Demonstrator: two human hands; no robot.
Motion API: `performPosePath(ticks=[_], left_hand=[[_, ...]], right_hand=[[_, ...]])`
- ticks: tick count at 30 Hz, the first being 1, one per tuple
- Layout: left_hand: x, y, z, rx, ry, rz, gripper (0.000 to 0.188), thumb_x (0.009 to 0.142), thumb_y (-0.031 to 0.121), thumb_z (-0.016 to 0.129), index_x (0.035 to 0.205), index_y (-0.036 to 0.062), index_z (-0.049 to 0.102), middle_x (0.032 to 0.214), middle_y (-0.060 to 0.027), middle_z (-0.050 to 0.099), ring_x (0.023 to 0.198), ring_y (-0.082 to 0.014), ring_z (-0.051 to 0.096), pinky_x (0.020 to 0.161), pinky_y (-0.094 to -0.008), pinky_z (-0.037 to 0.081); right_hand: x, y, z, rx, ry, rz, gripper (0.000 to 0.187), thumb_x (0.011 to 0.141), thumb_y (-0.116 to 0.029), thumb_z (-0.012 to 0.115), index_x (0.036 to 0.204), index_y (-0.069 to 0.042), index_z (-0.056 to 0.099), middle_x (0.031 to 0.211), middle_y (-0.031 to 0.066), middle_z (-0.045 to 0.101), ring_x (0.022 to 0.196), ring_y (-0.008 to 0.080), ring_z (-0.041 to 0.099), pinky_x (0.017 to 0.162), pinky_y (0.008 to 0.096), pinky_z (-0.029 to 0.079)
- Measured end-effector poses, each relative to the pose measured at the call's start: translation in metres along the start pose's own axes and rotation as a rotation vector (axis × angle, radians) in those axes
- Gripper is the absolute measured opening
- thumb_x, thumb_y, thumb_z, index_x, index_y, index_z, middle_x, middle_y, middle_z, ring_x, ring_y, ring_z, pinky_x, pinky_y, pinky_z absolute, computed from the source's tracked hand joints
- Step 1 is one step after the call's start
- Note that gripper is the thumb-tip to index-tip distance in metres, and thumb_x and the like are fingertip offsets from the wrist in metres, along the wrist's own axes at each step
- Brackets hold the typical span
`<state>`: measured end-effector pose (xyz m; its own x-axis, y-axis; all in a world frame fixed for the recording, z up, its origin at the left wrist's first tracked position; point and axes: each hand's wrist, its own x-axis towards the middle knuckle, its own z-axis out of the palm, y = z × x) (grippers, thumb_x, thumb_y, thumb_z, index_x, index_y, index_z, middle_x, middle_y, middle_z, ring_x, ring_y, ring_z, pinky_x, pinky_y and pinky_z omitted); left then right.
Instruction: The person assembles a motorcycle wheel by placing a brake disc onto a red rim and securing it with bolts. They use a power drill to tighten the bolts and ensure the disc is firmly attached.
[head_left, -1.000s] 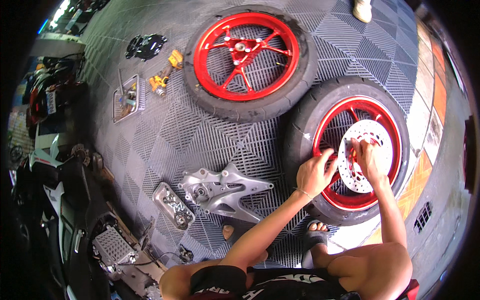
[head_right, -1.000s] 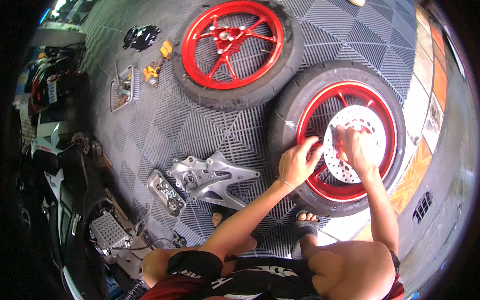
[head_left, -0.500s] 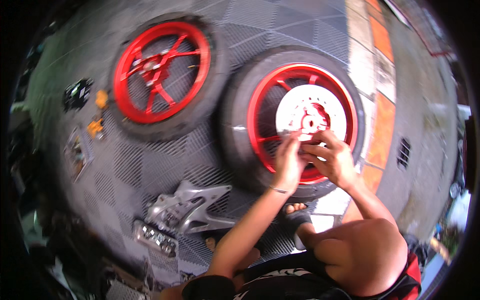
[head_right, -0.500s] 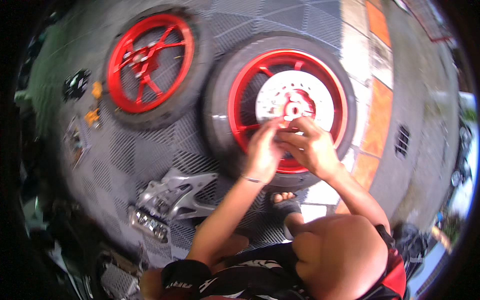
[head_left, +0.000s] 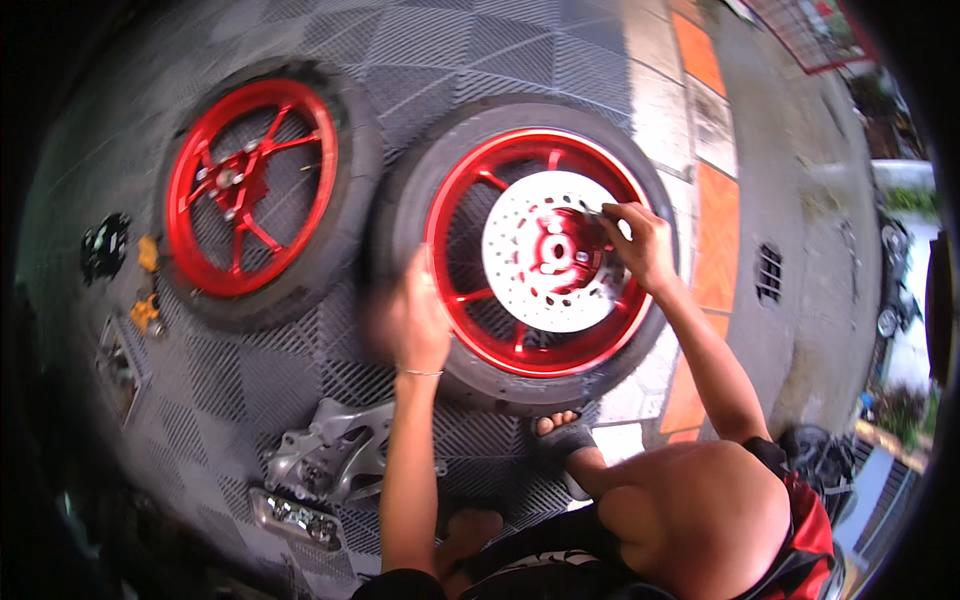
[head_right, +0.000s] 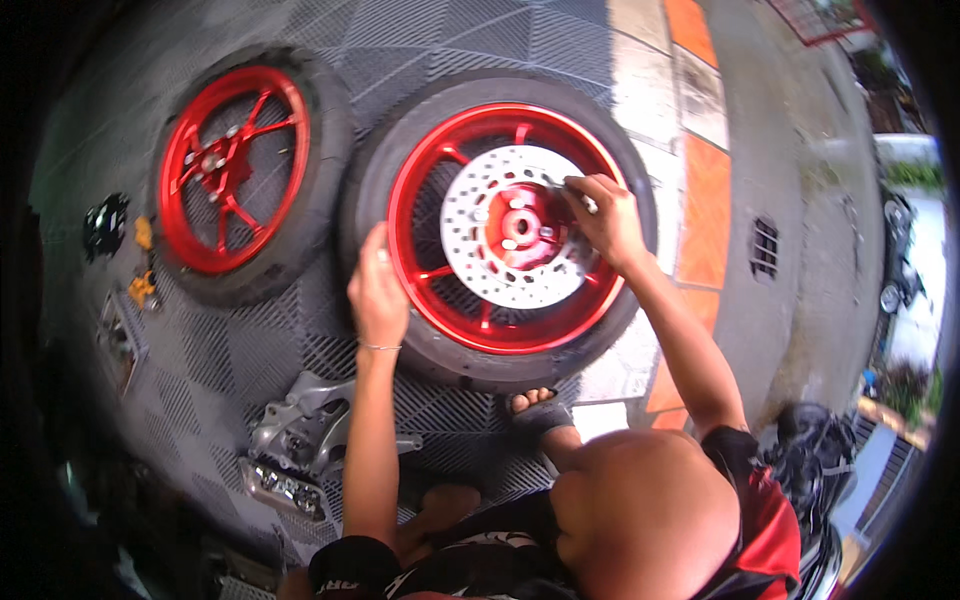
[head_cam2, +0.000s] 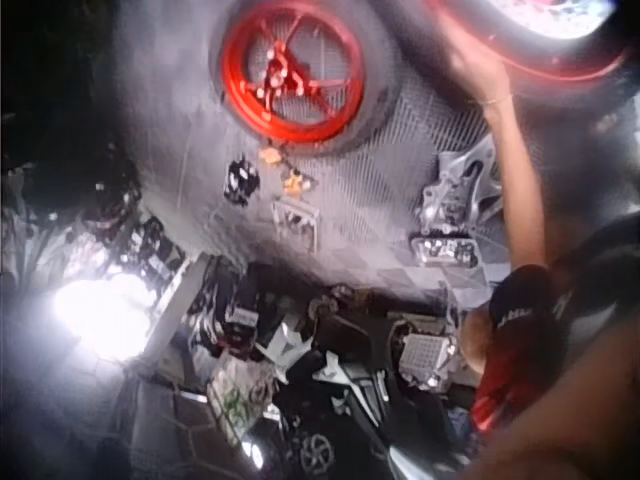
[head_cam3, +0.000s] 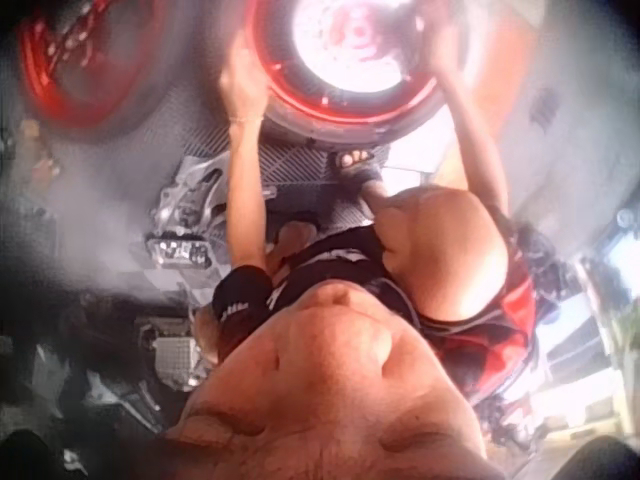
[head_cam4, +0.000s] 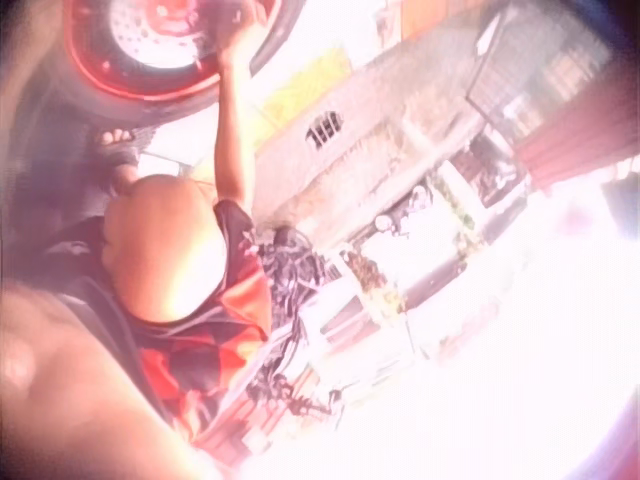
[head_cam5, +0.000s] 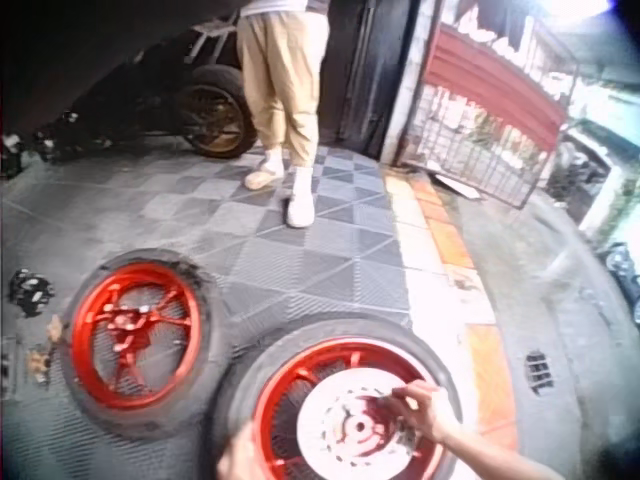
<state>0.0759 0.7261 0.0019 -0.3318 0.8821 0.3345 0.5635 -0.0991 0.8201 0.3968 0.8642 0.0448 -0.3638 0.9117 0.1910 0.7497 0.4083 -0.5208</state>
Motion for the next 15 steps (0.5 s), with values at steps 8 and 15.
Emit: performPosePath(ticks=[8, 15], left_hand=[[-0.006, 0.000, -0.010, 0.124, -0.022, 0.000, 0.040, 0.097, -0.002, 0.055, 0.136, -0.0009, 0.060, 0.113, -0.0232, 0.072, 0.099, -0.0405, 0.072, 0.087, -0.0460, 0.058], [-0.007, -0.004, -0.006, 0.161, -0.007, 0.025, 0.038, 0.095, -0.001, 0.060, 0.134, -0.0028, 0.059, 0.103, -0.0205, 0.071, 0.091, -0.0369, 0.071, 0.081, -0.0446, 0.059]], right_hand=[[-0.001, -0.020, 0.013, -0.172, 0.063, -0.293, 0.022, 0.090, 0.002, 0.074, 0.111, -0.003, 0.078, 0.095, 0.0121, 0.069, 0.085, 0.0274, 0.069, 0.072, 0.0396, 0.057], [0.003, -0.015, 0.006, -0.057, -0.065, -0.099, 0.018, 0.091, 0.002, 0.073, 0.108, -0.001, 0.077, 0.094, 0.0136, 0.069, 0.084, 0.0294, 0.069, 0.074, 0.0397, 0.057]])
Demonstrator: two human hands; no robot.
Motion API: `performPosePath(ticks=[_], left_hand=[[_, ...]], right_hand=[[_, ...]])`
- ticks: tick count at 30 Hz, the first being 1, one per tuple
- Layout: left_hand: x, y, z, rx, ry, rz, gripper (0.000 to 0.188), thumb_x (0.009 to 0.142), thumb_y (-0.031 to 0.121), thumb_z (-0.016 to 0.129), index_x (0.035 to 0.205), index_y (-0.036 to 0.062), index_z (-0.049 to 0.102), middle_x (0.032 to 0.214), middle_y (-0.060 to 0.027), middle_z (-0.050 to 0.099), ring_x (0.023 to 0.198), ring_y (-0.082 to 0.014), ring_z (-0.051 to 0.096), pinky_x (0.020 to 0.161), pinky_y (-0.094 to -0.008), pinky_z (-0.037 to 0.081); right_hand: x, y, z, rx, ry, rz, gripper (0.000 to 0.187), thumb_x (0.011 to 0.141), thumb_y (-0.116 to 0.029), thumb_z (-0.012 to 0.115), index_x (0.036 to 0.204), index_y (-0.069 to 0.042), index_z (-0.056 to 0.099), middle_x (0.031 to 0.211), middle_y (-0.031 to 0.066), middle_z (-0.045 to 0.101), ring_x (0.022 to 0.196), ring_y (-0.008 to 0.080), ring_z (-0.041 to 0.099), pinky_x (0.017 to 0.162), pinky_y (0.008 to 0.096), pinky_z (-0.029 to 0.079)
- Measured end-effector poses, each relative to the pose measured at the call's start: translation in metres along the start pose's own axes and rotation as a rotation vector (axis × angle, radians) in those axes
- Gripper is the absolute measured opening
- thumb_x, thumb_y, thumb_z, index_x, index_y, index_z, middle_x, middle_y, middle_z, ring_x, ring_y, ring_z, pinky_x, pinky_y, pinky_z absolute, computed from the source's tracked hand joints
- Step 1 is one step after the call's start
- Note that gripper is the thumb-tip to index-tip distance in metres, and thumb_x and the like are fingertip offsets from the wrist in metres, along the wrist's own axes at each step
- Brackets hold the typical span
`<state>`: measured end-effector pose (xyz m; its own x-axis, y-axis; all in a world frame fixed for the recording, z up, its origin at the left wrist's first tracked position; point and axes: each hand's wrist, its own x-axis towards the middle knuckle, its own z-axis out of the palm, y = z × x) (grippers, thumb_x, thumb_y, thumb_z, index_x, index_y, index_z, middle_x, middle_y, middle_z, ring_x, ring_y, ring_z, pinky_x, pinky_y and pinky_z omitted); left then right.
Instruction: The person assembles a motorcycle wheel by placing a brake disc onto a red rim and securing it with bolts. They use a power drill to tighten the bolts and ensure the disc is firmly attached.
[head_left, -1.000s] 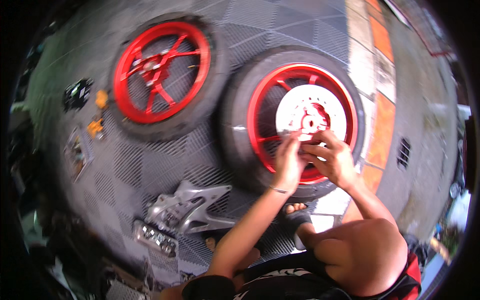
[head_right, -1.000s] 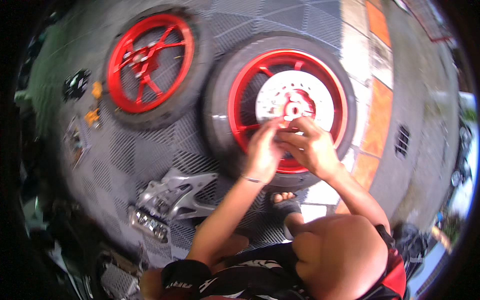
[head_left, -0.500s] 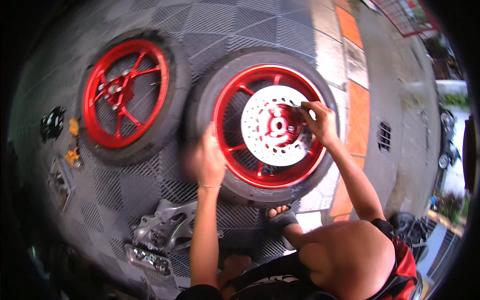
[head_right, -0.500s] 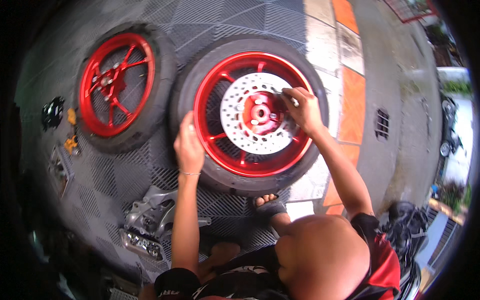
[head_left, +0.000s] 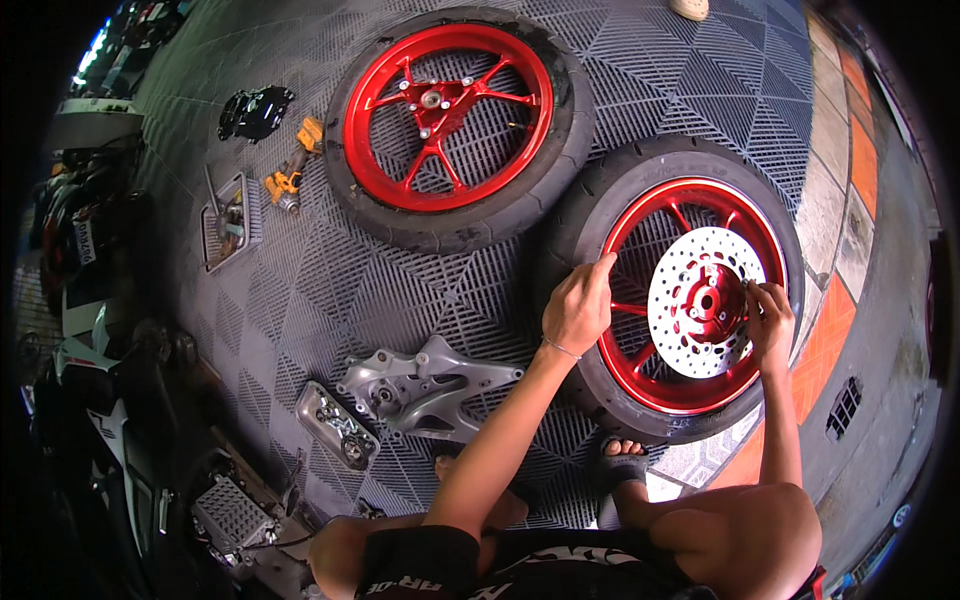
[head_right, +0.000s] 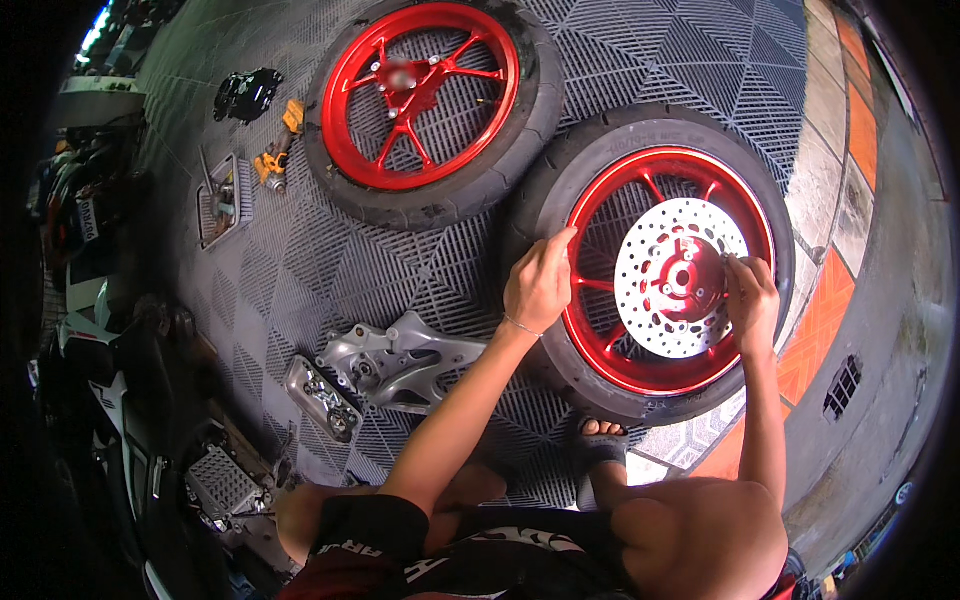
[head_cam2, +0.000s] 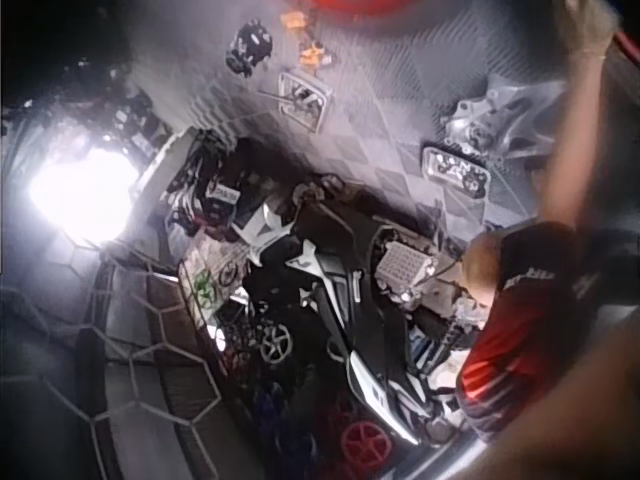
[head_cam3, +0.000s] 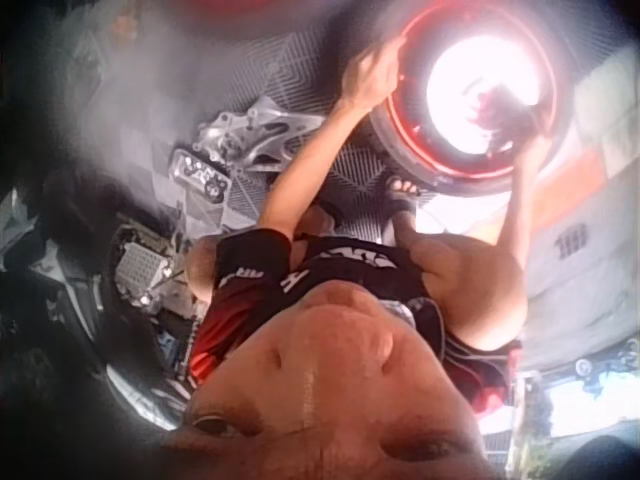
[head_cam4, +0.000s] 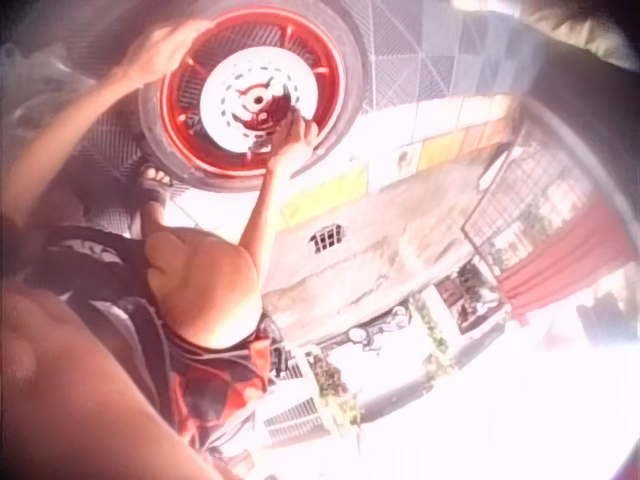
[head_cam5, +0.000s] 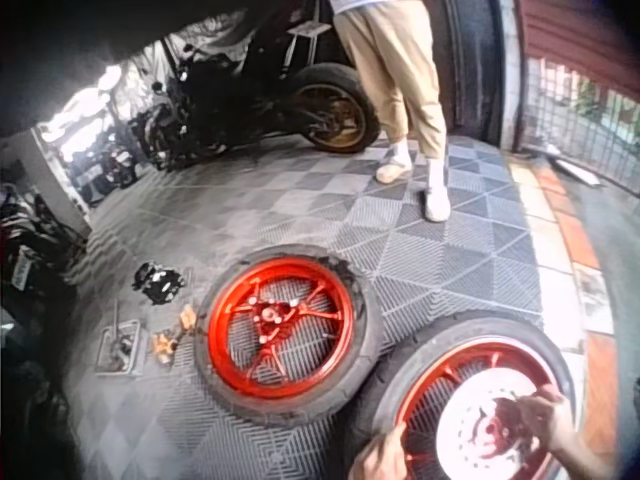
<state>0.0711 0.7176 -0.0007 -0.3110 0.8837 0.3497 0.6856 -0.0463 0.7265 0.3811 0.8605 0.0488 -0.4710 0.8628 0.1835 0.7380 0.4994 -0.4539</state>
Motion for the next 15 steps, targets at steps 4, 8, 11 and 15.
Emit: performPosePath(ticks=[4, 8, 11, 15], left_hand=[[0.003, 0.001, 0.002, -0.008, 0.044, 0.039, 0.039, 0.095, -0.001, 0.060, 0.134, -0.0032, 0.059, 0.102, -0.0198, 0.071, 0.091, -0.0364, 0.071, 0.081, -0.0445, 0.059], [0.003, 0.002, 0.001, -0.017, 0.025, 0.011, 0.038, 0.095, -0.002, 0.059, 0.133, -0.0034, 0.060, 0.104, -0.0216, 0.072, 0.091, -0.0382, 0.071, 0.081, -0.0453, 0.059], [0.003, 0.002, 0.001, -0.003, 0.022, 0.015, 0.038, 0.095, -0.001, 0.059, 0.133, -0.0040, 0.059, 0.102, -0.0206, 0.071, 0.090, -0.0369, 0.071, 0.080, -0.0451, 0.059], [0.003, 0.001, 0.001, 0.003, 0.021, 0.025, 0.039, 0.095, 0.000, 0.060, 0.134, -0.0041, 0.058, 0.100, -0.0197, 0.070, 0.089, -0.0361, 0.070, 0.080, -0.0448, 0.059]], right_hand=[[0.012, -0.001, -0.012, -0.109, -0.106, -0.052, 0.012, 0.095, -0.005, 0.070, 0.106, 0.001, 0.073, 0.097, 0.0163, 0.068, 0.083, 0.0349, 0.069, 0.072, 0.0435, 0.055], [0.022, -0.014, -0.017, -0.232, -0.181, -0.057, 0.007, 0.095, -0.008, 0.068, 0.100, -0.003, 0.067, 0.092, 0.0132, 0.066, 0.086, 0.0347, 0.069, 0.070, 0.0464, 0.055], [0.022, -0.017, -0.016, -0.279, -0.210, -0.013, 0.010, 0.097, -0.012, 0.067, 0.098, -0.004, 0.062, 0.093, 0.0147, 0.066, 0.087, 0.0372, 0.069, 0.070, 0.0478, 0.055], [0.019, -0.011, -0.011, -0.292, -0.209, 0.036, 0.018, 0.101, -0.017, 0.064, 0.096, -0.002, 0.057, 0.093, 0.0193, 0.066, 0.084, 0.0426, 0.067, 0.069, 0.0505, 0.053]])
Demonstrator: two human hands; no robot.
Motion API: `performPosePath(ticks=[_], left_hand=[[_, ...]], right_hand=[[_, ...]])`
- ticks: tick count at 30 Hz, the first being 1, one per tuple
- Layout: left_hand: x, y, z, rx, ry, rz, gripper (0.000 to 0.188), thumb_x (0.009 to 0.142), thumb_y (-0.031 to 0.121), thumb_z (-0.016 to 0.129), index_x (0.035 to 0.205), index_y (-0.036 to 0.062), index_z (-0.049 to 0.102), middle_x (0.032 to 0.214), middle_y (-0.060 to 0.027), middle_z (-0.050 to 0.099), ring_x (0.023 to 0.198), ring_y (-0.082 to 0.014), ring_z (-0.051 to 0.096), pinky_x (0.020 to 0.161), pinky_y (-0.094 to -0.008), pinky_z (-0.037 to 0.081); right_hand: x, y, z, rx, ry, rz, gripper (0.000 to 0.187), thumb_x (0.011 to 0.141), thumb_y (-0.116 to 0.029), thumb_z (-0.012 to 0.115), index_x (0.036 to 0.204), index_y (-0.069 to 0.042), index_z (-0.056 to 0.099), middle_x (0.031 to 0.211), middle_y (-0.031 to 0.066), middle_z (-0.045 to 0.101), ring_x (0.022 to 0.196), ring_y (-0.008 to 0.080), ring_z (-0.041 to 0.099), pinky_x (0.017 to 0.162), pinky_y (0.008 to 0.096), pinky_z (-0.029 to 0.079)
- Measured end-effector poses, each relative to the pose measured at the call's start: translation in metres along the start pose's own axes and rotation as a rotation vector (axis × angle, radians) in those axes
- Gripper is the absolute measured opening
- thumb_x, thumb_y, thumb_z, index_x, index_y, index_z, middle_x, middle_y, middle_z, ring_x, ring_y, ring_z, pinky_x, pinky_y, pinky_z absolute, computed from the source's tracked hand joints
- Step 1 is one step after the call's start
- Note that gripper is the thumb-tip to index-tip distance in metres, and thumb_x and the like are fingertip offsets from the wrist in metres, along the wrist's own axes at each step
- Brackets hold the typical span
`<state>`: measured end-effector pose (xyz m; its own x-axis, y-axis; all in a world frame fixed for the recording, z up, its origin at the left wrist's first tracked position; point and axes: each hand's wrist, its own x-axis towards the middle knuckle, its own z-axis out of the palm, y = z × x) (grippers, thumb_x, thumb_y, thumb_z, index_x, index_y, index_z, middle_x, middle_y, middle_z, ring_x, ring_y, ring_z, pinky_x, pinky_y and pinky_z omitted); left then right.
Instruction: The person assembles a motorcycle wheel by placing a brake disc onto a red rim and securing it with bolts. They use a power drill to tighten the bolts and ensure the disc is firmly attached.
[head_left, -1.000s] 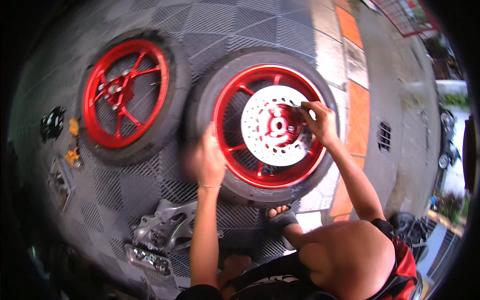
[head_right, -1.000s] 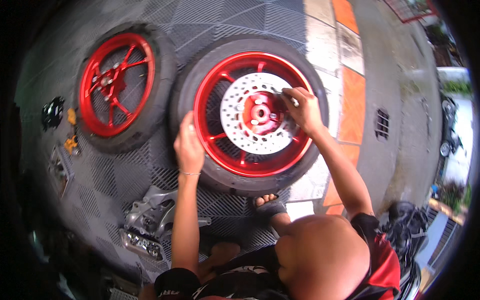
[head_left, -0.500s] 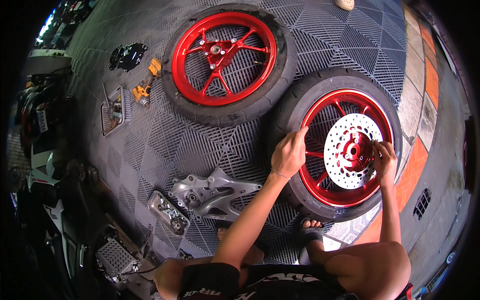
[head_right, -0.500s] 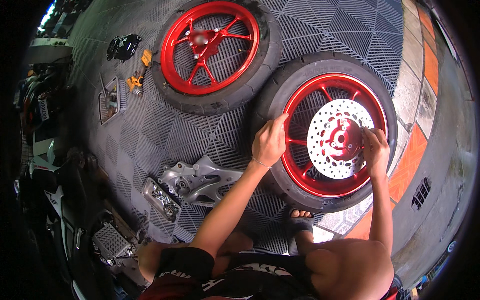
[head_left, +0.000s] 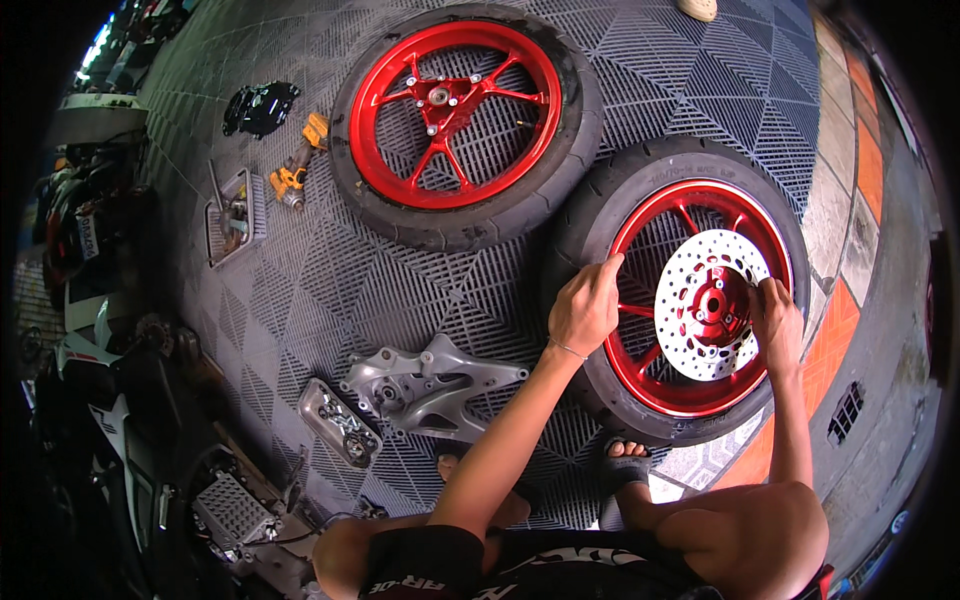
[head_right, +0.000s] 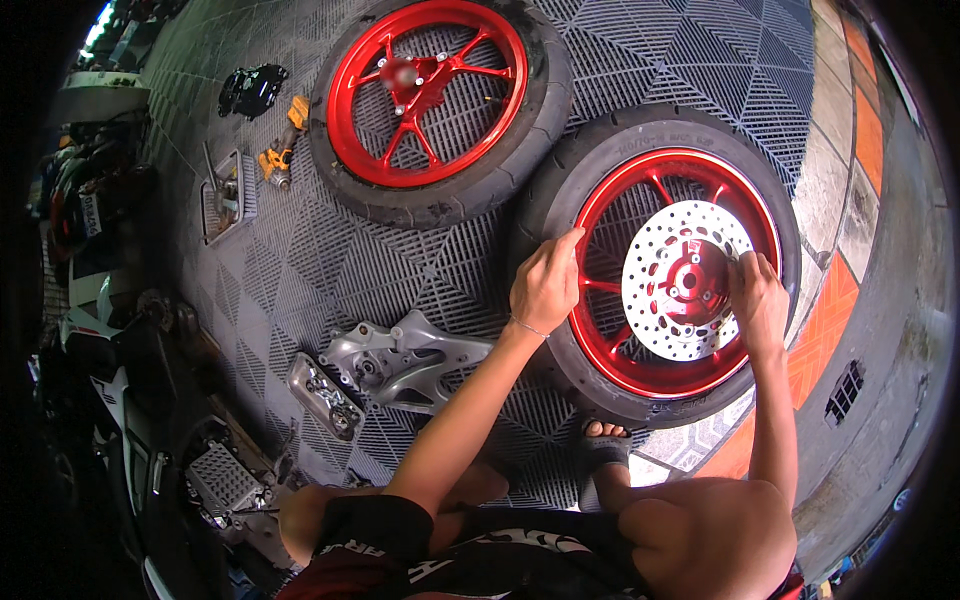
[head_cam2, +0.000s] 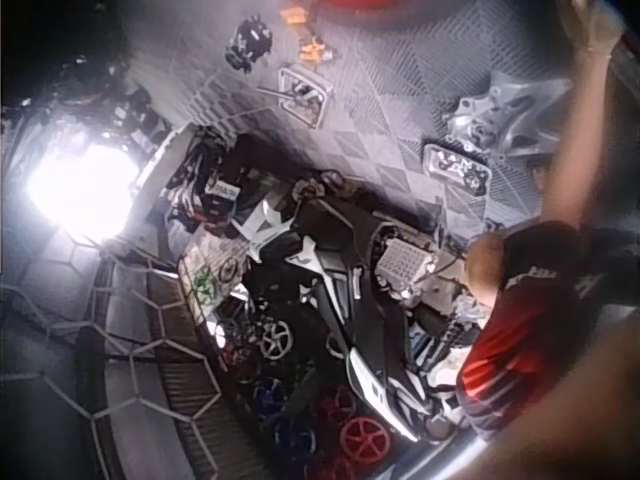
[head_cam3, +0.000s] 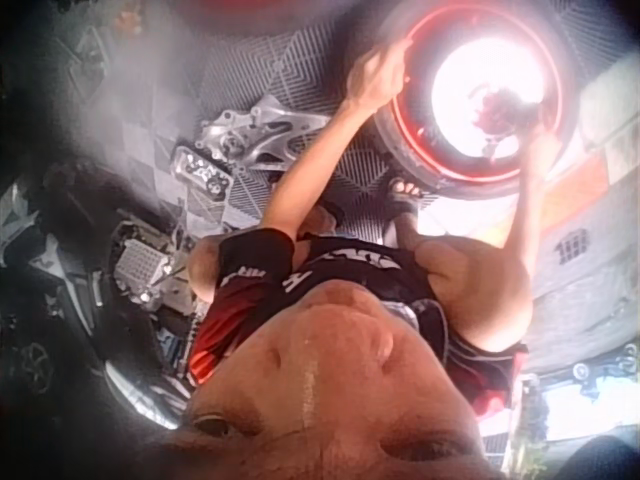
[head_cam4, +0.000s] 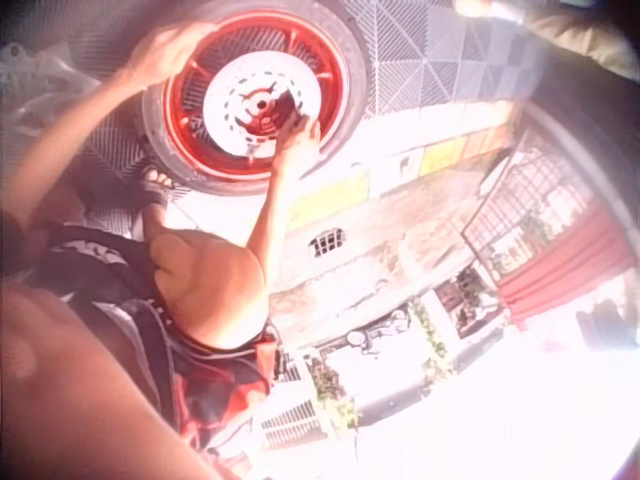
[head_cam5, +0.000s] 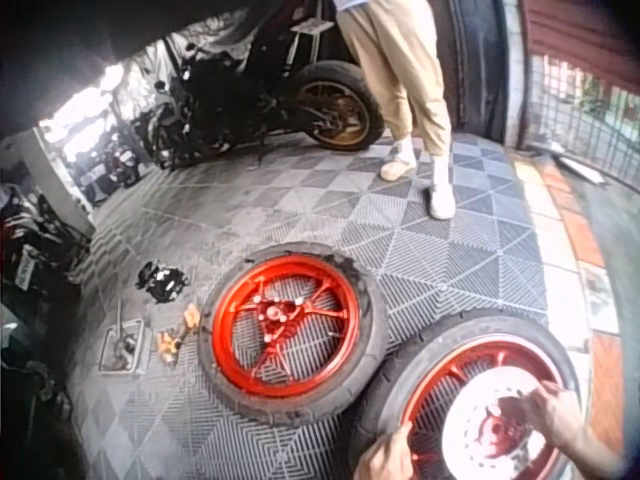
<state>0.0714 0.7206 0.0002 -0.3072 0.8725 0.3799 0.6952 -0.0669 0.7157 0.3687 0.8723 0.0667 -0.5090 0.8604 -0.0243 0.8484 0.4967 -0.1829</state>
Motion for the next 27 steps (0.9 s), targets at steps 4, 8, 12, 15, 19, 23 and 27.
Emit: performPosePath(ticks=[4, 8, 12, 15, 19, 23, 27], left_hand=[[-0.001, -0.001, -0.001, 0.012, -0.009, -0.004, 0.040, 0.095, 0.000, 0.060, 0.134, -0.0038, 0.058, 0.100, -0.0199, 0.071, 0.090, -0.0365, 0.071, 0.081, -0.0449, 0.059], [-0.001, 0.000, 0.000, 0.013, -0.002, -0.009, 0.039, 0.095, -0.002, 0.060, 0.133, -0.0029, 0.060, 0.102, -0.0213, 0.071, 0.090, -0.0376, 0.071, 0.080, -0.0451, 0.059], [0.002, 0.002, 0.001, 0.002, 0.002, -0.004, 0.038, 0.095, -0.003, 0.060, 0.133, -0.0024, 0.060, 0.103, -0.0219, 0.072, 0.090, -0.0382, 0.071, 0.080, -0.0457, 0.058], [0.002, 0.003, 0.002, 0.014, -0.016, -0.016, 0.039, 0.095, -0.002, 0.060, 0.133, -0.0023, 0.060, 0.103, -0.0218, 0.072, 0.090, -0.0382, 0.071, 0.080, -0.0460, 0.058], [-0.002, -0.002, 0.001, 0.018, 0.004, -0.010, 0.039, 0.095, -0.002, 0.060, 0.134, -0.0022, 0.060, 0.103, -0.0217, 0.072, 0.090, -0.0382, 0.071, 0.080, -0.0460, 0.058], [-0.002, -0.001, 0.000, 0.015, -0.006, -0.022, 0.039, 0.095, -0.002, 0.060, 0.134, -0.0016, 0.060, 0.102, -0.0219, 0.072, 0.088, -0.0383, 0.071, 0.079, -0.0462, 0.058], [0.000, 0.001, -0.003, 0.022, -0.018, -0.028, 0.039, 0.095, -0.001, 0.060, 0.134, -0.0004, 0.060, 0.102, -0.0220, 0.072, 0.089, -0.0386, 0.071, 0.079, -0.0466, 0.058]], right_hand=[[0.002, 0.000, 0.005, -0.012, 0.010, -0.018, 0.024, 0.104, -0.021, 0.062, 0.093, -0.001, 0.055, 0.091, 0.0216, 0.066, 0.080, 0.0443, 0.067, 0.065, 0.0518, 0.052], [0.007, 0.011, 0.015, -0.056, 0.040, -0.020, 0.031, 0.106, -0.026, 0.061, 0.087, -0.002, 0.057, 0.083, 0.0235, 0.068, 0.071, 0.0447, 0.067, 0.059, 0.0513, 0.050], [0.012, 0.021, 0.021, -0.124, -0.068, 0.107, 0.039, 0.107, -0.031, 0.059, 0.081, -0.001, 0.058, 0.085, 0.0230, 0.070, 0.074, 0.0441, 0.069, 0.063, 0.0510, 0.053], [0.010, 0.020, 0.020, -0.094, -0.045, 0.150, 0.042, 0.108, -0.034, 0.057, 0.082, -0.001, 0.061, 0.084, 0.0237, 0.070, 0.074, 0.0443, 0.069, 0.064, 0.0510, 0.052], [0.004, -0.006, -0.003, 0.008, -0.038, 0.193, 0.032, 0.107, -0.030, 0.059, 0.093, -0.002, 0.065, 0.089, 0.0225, 0.069, 0.080, 0.0430, 0.069, 0.067, 0.0496, 0.052], [-0.006, -0.008, -0.009, 0.035, 0.030, -0.102, 0.013, 0.101, -0.014, 0.065, 0.105, -0.002, 0.068, 0.092, 0.0178, 0.068, 0.087, 0.0377, 0.070, 0.071, 0.0476, 0.055], [-0.007, 0.009, 0.000, 0.093, 0.035, -0.127, 0.015, 0.098, -0.011, 0.068, 0.110, -0.002, 0.071, 0.096, 0.0169, 0.068, 0.086, 0.0385, 0.070, 0.075, 0.0470, 0.055]])
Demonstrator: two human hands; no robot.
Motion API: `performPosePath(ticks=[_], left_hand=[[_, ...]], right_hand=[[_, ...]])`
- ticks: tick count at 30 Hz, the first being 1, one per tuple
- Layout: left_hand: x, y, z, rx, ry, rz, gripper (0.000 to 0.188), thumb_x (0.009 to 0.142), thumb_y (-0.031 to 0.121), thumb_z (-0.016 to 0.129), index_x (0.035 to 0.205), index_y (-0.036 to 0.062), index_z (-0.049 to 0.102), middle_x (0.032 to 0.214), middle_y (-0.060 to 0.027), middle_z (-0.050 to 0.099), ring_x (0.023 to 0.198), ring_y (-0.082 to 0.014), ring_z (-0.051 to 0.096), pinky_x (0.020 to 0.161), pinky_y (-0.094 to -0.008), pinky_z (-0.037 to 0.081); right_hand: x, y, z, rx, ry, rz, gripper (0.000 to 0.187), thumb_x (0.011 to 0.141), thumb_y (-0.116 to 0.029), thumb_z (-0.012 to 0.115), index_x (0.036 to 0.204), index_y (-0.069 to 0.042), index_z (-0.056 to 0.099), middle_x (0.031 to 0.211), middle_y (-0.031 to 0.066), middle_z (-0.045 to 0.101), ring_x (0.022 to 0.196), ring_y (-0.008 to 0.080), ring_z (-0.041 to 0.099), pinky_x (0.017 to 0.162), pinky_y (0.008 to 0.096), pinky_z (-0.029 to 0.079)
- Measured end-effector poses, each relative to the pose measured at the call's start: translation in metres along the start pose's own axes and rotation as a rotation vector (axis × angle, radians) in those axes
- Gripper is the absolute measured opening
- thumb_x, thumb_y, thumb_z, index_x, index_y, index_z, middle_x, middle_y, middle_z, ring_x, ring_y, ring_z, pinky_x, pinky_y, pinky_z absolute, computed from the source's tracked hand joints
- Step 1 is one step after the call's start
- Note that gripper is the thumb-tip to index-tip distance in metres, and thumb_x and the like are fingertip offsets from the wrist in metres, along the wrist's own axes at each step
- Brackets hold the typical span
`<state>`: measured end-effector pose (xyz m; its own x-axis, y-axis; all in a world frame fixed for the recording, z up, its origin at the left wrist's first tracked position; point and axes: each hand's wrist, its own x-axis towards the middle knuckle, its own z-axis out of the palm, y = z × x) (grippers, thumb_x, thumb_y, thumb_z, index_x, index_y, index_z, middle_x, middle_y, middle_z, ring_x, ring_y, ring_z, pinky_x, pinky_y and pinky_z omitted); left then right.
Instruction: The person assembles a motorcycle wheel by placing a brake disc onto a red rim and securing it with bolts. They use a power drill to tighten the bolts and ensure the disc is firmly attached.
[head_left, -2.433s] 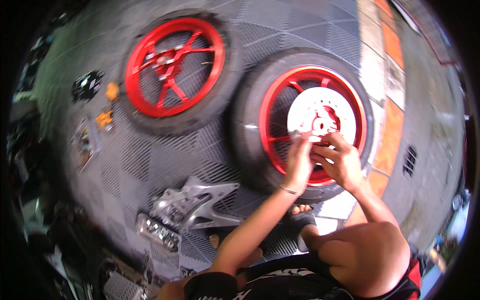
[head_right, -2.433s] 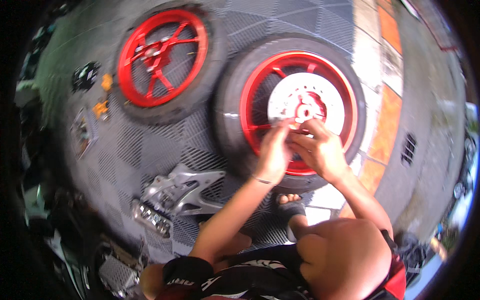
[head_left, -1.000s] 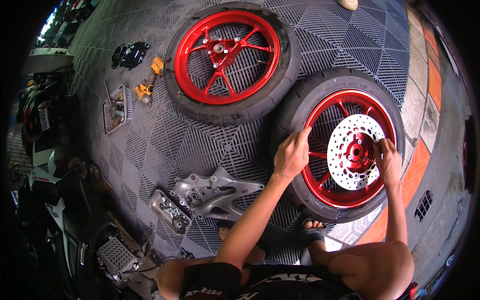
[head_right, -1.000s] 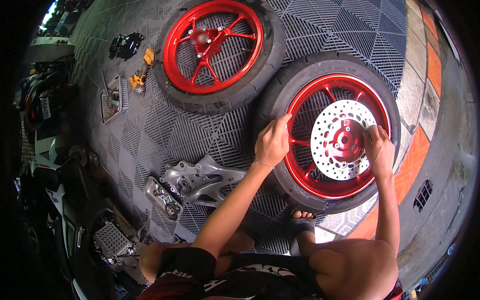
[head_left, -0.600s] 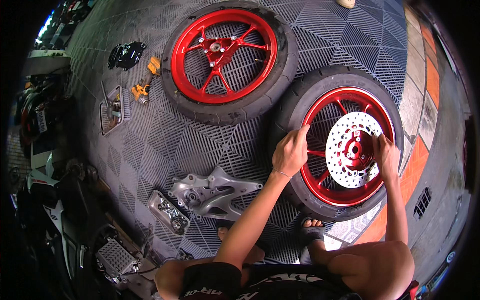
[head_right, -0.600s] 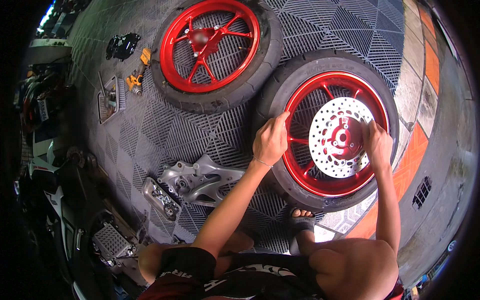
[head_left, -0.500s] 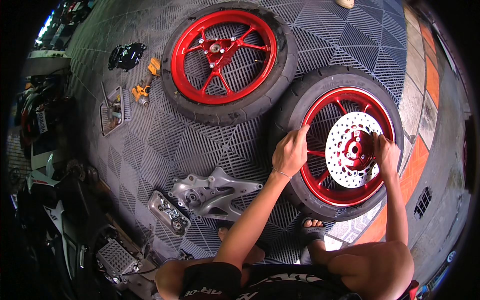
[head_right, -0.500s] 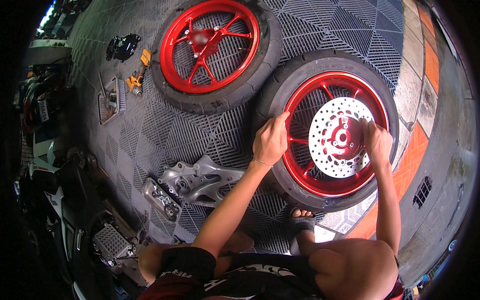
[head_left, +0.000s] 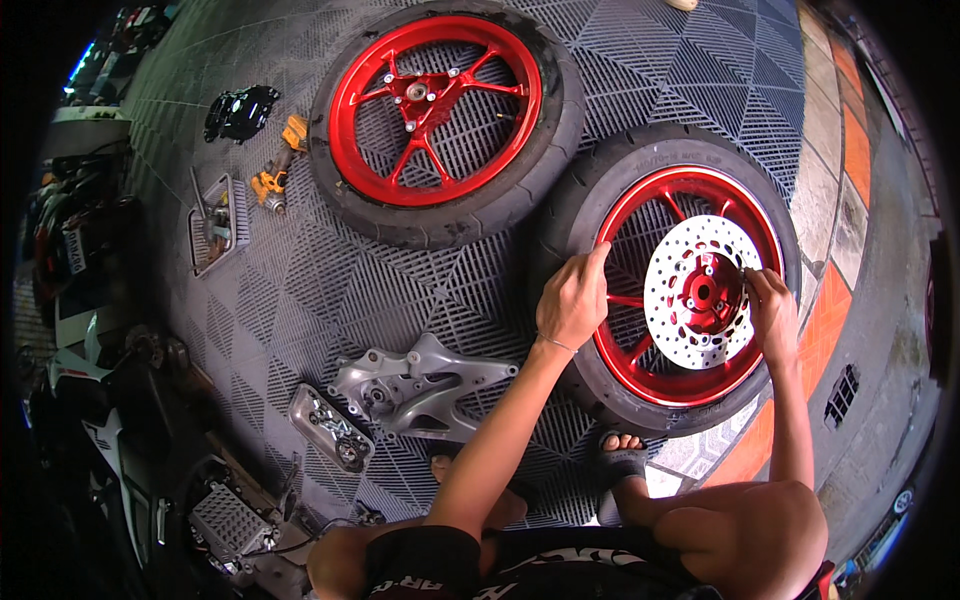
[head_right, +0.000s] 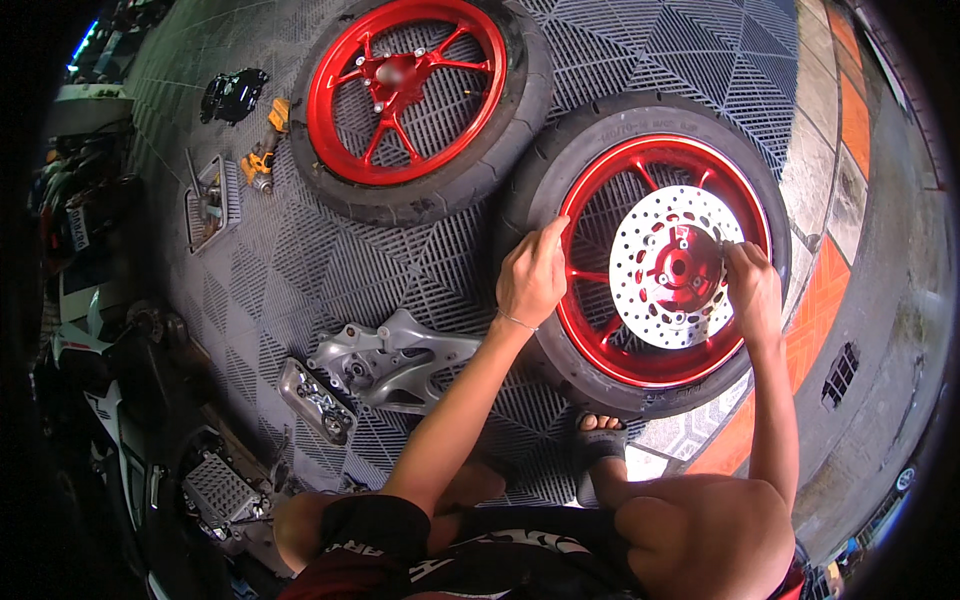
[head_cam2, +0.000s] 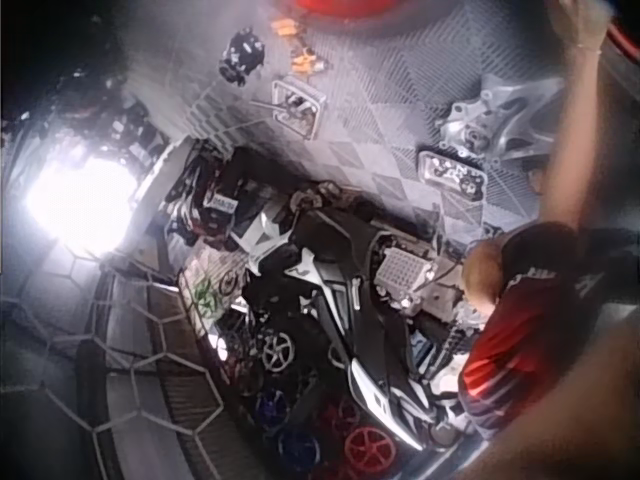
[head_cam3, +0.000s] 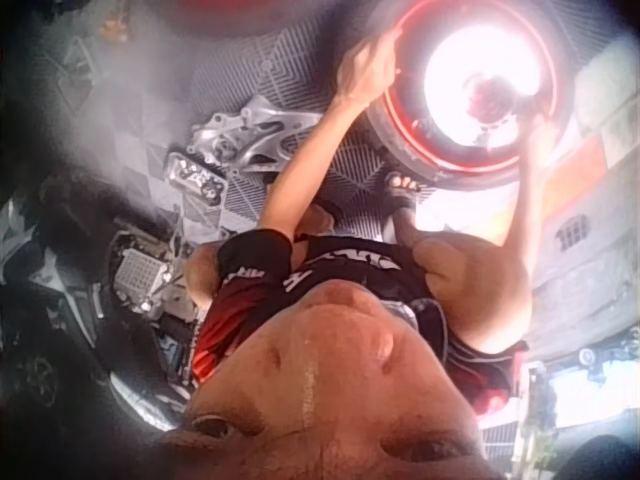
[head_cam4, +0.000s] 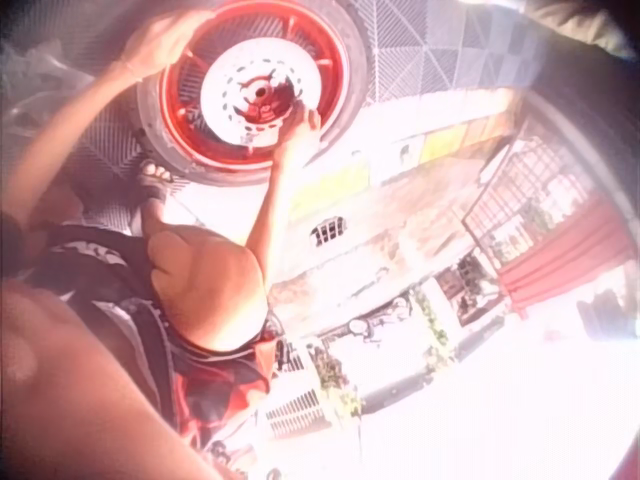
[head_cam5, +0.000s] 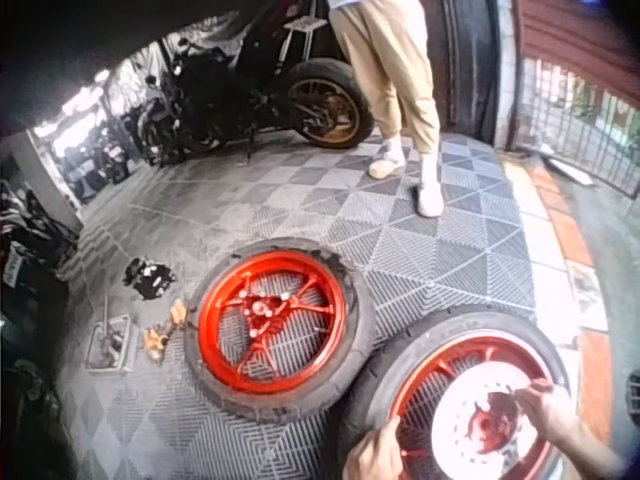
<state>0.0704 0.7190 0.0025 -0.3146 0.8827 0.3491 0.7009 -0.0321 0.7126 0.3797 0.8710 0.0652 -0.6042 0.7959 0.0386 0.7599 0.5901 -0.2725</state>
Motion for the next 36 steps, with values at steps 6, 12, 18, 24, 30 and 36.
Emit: performPosePath(ticks=[6, 12, 18, 24, 30, 36], left_hand=[[0.004, 0.003, 0.004, 0.055, 0.030, 0.037, 0.039, 0.094, 0.001, 0.061, 0.132, 0.0026, 0.062, 0.094, -0.0179, 0.070, 0.084, -0.0365, 0.070, 0.075, -0.0465, 0.058], [0.003, 0.000, 0.013, 0.027, 0.054, 0.049, 0.036, 0.097, -0.001, 0.058, 0.133, 0.0016, 0.063, 0.101, -0.0209, 0.072, 0.088, -0.0394, 0.071, 0.077, -0.0473, 0.058], [0.001, 0.005, 0.008, -0.099, -0.044, -0.081, 0.033, 0.105, 0.008, 0.055, 0.135, -0.0035, 0.059, 0.120, -0.0227, 0.071, 0.106, -0.0400, 0.072, 0.088, -0.0453, 0.059], [0.004, 0.033, 0.006, -0.487, -0.055, -0.398, 0.047, 0.112, 0.014, 0.043, 0.157, 0.0002, 0.041, 0.102, -0.0156, 0.069, 0.084, -0.0245, 0.069, 0.079, -0.0378, 0.057], [-0.041, 0.139, 0.039, -1.415, -0.161, -0.907, 0.051, 0.115, 0.019, 0.040, 0.163, 0.0016, 0.032, 0.146, -0.0198, 0.057, 0.132, -0.0236, 0.058, 0.112, -0.0364, 0.046], [-0.059, 0.150, 0.045, -1.578, -0.285, -0.973, 0.053, 0.116, 0.023, 0.039, 0.163, -0.0013, 0.030, 0.151, -0.0220, 0.054, 0.137, -0.0235, 0.054, 0.117, -0.0361, 0.042]], right_hand=[[0.007, 0.005, -0.002, -0.211, -0.093, 0.036, 0.020, 0.097, -0.020, 0.068, 0.089, -0.003, 0.062, 0.091, 0.0138, 0.066, 0.087, 0.0346, 0.069, 0.070, 0.0459, 0.057], [0.021, 0.000, 0.003, -0.301, -0.304, 0.267, 0.037, 0.104, -0.037, 0.059, 0.092, -0.002, 0.064, 0.081, 0.0194, 0.072, 0.072, 0.0366, 0.072, 0.065, 0.0485, 0.057], [0.005, -0.001, 0.004, -0.219, -0.091, 0.100, 0.036, 0.106, -0.036, 0.056, 0.097, -0.001, 0.061, 0.075, 0.0214, 0.070, 0.070, 0.0381, 0.072, 0.063, 0.0483, 0.056], [-0.002, -0.035, -0.016, -0.068, -0.151, 0.256, 0.050, 0.106, -0.036, 0.061, 0.071, 0.000, 0.069, 0.059, 0.0227, 0.062, 0.055, 0.0391, 0.066, 0.056, 0.0458, 0.054], [-0.060, -0.123, -0.031, 0.619, -0.029, 0.092, 0.033, 0.086, -0.009, 0.082, 0.118, -0.002, 0.072, 0.104, 0.0113, 0.069, 0.092, 0.0281, 0.073, 0.076, 0.0383, 0.061], [-0.089, -0.110, -0.021, 0.520, -0.003, 0.104, 0.029, 0.085, -0.006, 0.081, 0.113, 0.000, 0.074, 0.103, 0.0128, 0.071, 0.083, 0.0261, 0.073, 0.073, 0.0368, 0.061]])
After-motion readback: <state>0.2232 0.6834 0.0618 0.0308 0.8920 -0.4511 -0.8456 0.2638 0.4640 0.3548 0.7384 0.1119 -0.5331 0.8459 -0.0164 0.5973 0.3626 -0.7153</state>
